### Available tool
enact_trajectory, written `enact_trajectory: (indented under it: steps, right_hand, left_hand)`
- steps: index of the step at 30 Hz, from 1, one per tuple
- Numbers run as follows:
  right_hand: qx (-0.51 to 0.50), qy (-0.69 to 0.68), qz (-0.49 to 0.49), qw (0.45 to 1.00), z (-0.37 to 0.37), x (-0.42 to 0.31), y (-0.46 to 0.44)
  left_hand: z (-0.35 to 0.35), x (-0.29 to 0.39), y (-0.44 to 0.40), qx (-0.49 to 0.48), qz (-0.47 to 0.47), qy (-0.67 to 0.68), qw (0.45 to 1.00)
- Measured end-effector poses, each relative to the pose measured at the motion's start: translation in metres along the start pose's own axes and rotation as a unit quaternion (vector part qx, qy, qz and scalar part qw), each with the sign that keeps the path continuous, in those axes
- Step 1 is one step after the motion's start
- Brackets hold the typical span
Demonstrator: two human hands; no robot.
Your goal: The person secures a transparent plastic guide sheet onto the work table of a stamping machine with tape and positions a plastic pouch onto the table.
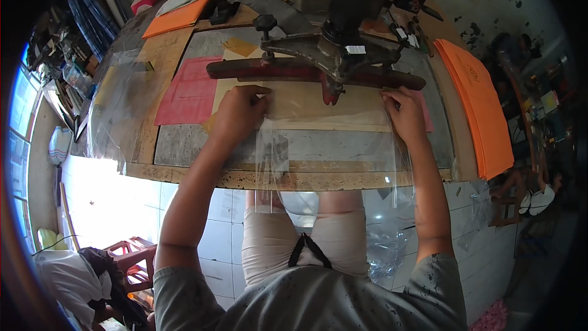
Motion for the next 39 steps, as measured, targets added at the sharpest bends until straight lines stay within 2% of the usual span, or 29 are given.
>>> enact_trajectory:
  steps: [15, 20, 39]
  right_hand:
    - [0.007, 0.013, -0.022, 1.000, 0.001, -0.001, 0.000]
    - [-0.020, -0.008, 0.013, 1.000, 0.002, -0.003, 0.002]
    - [-0.011, -0.005, 0.010, 1.000, 0.000, 0.003, 0.000]
  left_hand:
    - [0.001, -0.003, 0.000, 0.004, -0.010, -0.020, 1.000]
    - [0.000, -0.001, 0.002, 0.018, -0.032, -0.001, 0.999]
    - [0.001, -0.002, -0.001, -0.005, 0.011, -0.005, 1.000]
Point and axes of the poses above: each hand's wrist, its own y-axis away from the middle knuckle, its own z-axis out of the palm, x = y × z, the point moved 7 cm from there along -y, towards the middle knuckle, and after that the axes turned 15 degrees about y, right-handed, at the moved point
